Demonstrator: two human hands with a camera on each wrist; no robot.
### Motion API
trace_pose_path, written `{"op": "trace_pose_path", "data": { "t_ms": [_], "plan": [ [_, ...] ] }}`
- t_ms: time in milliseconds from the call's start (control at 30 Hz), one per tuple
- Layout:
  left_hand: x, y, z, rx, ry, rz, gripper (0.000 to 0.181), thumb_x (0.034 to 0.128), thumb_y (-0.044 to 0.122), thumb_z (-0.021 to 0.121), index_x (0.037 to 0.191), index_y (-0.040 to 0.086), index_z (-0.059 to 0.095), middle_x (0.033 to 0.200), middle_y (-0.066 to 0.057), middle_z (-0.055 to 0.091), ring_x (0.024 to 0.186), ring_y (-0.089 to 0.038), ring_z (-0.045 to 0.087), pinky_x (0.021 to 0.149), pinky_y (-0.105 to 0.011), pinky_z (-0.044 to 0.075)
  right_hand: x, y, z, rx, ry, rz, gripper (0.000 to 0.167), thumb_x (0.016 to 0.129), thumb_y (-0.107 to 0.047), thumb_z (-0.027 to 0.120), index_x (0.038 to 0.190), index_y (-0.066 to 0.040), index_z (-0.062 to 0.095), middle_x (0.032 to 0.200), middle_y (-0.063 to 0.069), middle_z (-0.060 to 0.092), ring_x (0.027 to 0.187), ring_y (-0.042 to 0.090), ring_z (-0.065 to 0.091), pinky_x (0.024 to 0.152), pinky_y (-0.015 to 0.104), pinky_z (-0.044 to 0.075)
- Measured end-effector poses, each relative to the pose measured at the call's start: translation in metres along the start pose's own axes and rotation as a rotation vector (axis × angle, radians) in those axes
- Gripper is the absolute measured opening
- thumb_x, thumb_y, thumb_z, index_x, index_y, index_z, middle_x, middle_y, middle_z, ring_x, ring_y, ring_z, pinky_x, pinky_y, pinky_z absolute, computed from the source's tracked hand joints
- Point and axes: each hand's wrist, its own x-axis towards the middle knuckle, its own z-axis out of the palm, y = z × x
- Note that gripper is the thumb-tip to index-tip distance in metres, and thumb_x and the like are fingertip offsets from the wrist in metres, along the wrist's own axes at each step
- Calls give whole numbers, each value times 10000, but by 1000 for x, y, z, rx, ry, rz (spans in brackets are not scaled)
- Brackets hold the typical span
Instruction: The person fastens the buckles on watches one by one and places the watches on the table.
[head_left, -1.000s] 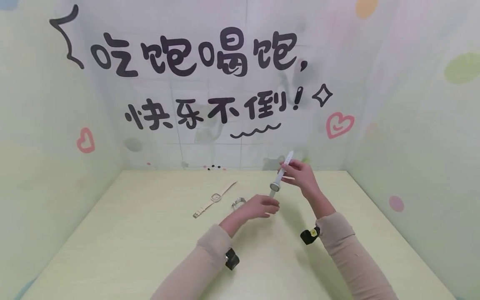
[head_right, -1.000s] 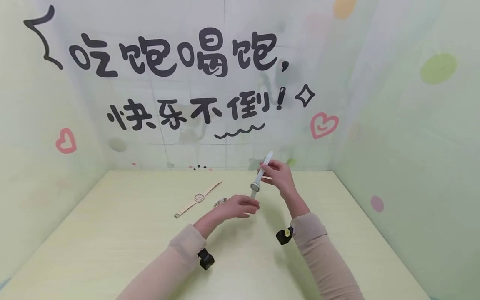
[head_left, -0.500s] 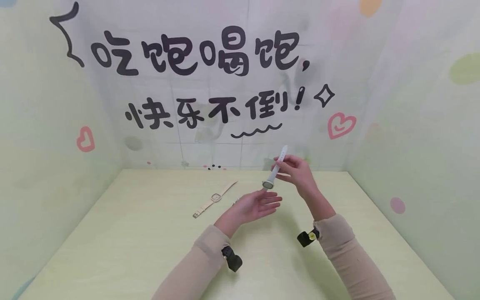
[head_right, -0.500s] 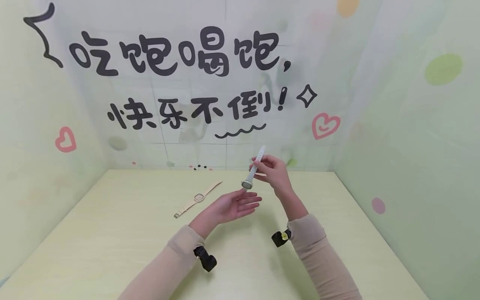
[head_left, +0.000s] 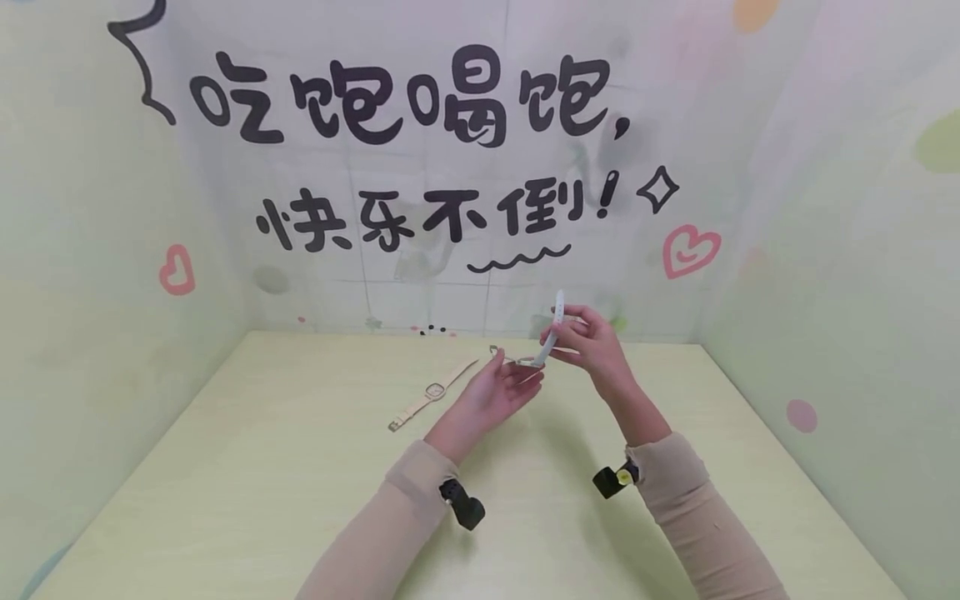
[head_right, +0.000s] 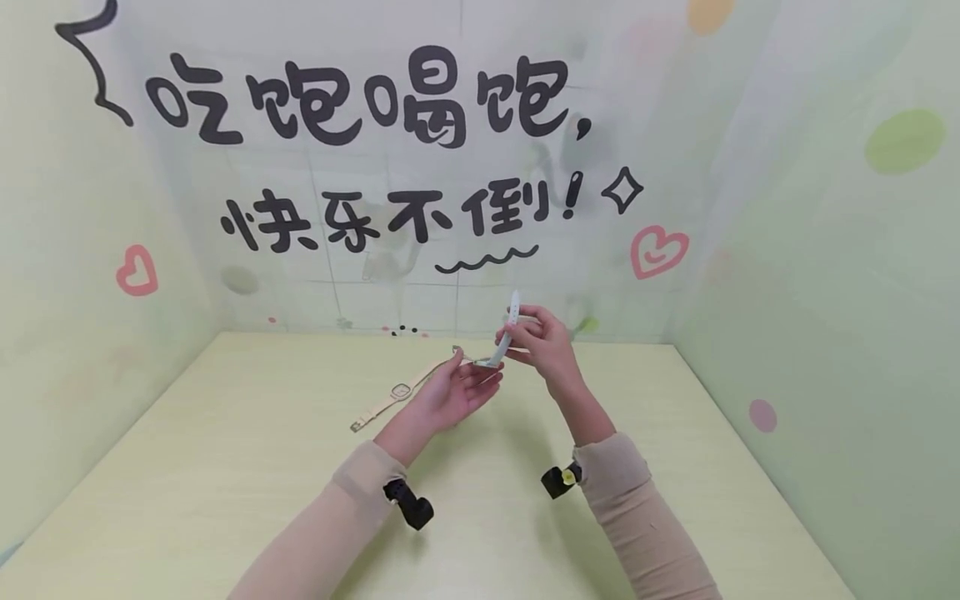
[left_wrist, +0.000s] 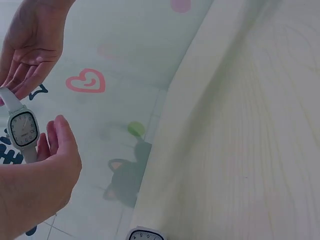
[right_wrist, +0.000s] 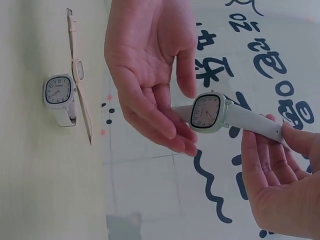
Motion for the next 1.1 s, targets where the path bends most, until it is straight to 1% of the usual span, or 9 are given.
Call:
{"op": "trace_pose_path", "data": {
  "t_ms": [100,200,233,367,500,633,767,900,1100],
  "plan": [
    [0,4,0,-65,69,44,504,1096,381,290,1336,-20,478,1151,-95,625,1242,-245,558,1217,-399,321,-1,2,0,-3,-10,1,358,999,-89,584,1341,-25,500,876,-60,741,838,89,723,859,337,604],
    [0,10,-2,-87,109,101,432,1098,319,325,1327,-1,503,1051,-45,673,1086,-164,625,1208,-381,337,-2,1,0,-23,-15,-3,388,1004,-97,578,1374,-20,494,867,-64,730,844,90,714,870,341,601],
    [0,12,-3,-86,123,116,420,1096,304,341,1334,0,507,1040,-39,686,1061,-153,642,1202,-377,346,-2,2,1,-29,-17,-2,393,1005,-95,576,1381,-16,492,861,-64,726,844,91,712,871,342,601],
    [-4,17,-7,-29,165,175,403,1091,257,376,1389,7,479,1077,-21,688,1054,-133,659,1168,-361,390,-3,5,3,-43,-32,12,396,1010,-78,557,1393,-2,491,837,-62,706,842,103,705,863,335,603],
    [-8,21,-9,14,214,231,367,1075,217,429,1392,41,483,1110,-47,686,1027,-146,682,1083,-345,476,-4,9,6,-50,-52,31,405,1012,-77,550,1404,11,493,840,-53,685,839,111,697,864,331,603],
    [-11,25,-10,43,227,288,328,1065,215,455,1348,55,503,1069,-37,694,998,-145,686,986,-299,547,-4,13,9,-67,-56,42,399,1013,-76,548,1400,13,509,840,-52,667,809,88,680,858,321,602],
    [-16,27,-12,81,224,342,336,1066,234,459,1341,49,519,1029,9,701,997,-123,679,929,-254,565,-5,15,13,-89,-69,40,382,1015,-84,548,1384,12,532,830,-50,656,793,86,663,847,306,602],
    [-21,30,-14,93,227,380,352,1054,206,494,1360,35,521,1005,22,711,978,-112,696,926,-256,567,-7,18,16,-121,-106,27,387,1013,-81,550,1372,58,526,810,-57,653,786,84,657,855,322,603],
    [-27,36,-17,91,226,407,333,1024,135,538,1339,27,540,1022,16,712,973,-107,706,958,-259,555,-6,23,20,-134,-150,-24,380,1020,-74,530,1370,65,477,822,-51,657,798,89,664,870,351,601]
  ]
}}
